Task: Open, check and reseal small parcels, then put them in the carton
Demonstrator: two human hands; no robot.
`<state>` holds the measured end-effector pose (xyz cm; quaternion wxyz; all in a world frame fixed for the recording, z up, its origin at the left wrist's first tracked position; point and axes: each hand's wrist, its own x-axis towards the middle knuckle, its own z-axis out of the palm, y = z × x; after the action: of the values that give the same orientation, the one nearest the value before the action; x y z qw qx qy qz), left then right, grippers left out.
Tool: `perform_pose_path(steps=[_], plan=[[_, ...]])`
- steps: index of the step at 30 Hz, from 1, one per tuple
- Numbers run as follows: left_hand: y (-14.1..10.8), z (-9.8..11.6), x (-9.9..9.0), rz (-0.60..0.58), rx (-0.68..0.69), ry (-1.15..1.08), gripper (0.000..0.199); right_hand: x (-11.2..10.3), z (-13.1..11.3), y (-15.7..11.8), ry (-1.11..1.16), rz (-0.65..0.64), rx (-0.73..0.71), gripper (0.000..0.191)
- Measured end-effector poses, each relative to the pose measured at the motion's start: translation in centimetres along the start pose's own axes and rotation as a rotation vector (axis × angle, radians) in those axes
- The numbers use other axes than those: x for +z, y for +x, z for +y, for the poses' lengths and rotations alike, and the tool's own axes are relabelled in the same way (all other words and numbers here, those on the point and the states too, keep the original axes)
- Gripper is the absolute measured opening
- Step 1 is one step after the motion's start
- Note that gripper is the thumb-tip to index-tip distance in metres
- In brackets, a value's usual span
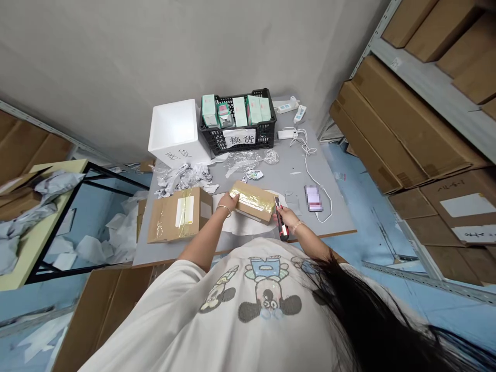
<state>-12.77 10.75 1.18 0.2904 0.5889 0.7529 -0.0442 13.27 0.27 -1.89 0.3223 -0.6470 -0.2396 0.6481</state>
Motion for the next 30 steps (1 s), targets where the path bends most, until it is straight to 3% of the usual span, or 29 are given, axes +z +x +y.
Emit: perform_pose_path(steps=[4, 9, 11, 14, 17, 19, 24, 30], plan=[[-3.0, -1.1, 2.2, 0.006, -0.073, -0.015, 0.061, -0.7, -2.0, 1.5, -0.092, 0.061, -0.060, 0.026], [-7.0, -2.0, 3.6, -0.091, -0.086, -0.009, 0.070, -2.2, -4.4, 3.4, -0.130, 0.014, -0.124, 0.021], [-7.6, -1.8, 3.6, -0.021, -0.107, 0.077, 0.078, -2.7, -4.7, 3.7, -0.182, 0.025, -0.114, 0.021], [-7.3, -0.4, 3.4, 0.122, 0.037, 0.272, 0.098, -3.4, -4.7, 4.0, -0.261, -0.001, -0.053, 0.023], [-6.1, 2.1, 3.3, 0.021, 0.317, 0.372, 0.116, -3.7, -4.5, 4.1, -0.246, -0.082, -0.026, 0.020], [-5.1, 4.0, 3.4, -0.039, 0.426, 0.409, 0.126, -3.7, -4.5, 4.3, -0.240, -0.094, -0.048, 0.018], [-3.0, 7.6, 3.8, -0.064, 0.543, 0.457, 0.137, -3.7, -4.5, 5.4, -0.245, -0.127, -0.112, 0.014], [-2.8, 7.9, 4.1, -0.054, 0.579, 0.374, 0.136, -3.8, -4.9, 6.2, -0.274, -0.166, -0.131, 0.016]])
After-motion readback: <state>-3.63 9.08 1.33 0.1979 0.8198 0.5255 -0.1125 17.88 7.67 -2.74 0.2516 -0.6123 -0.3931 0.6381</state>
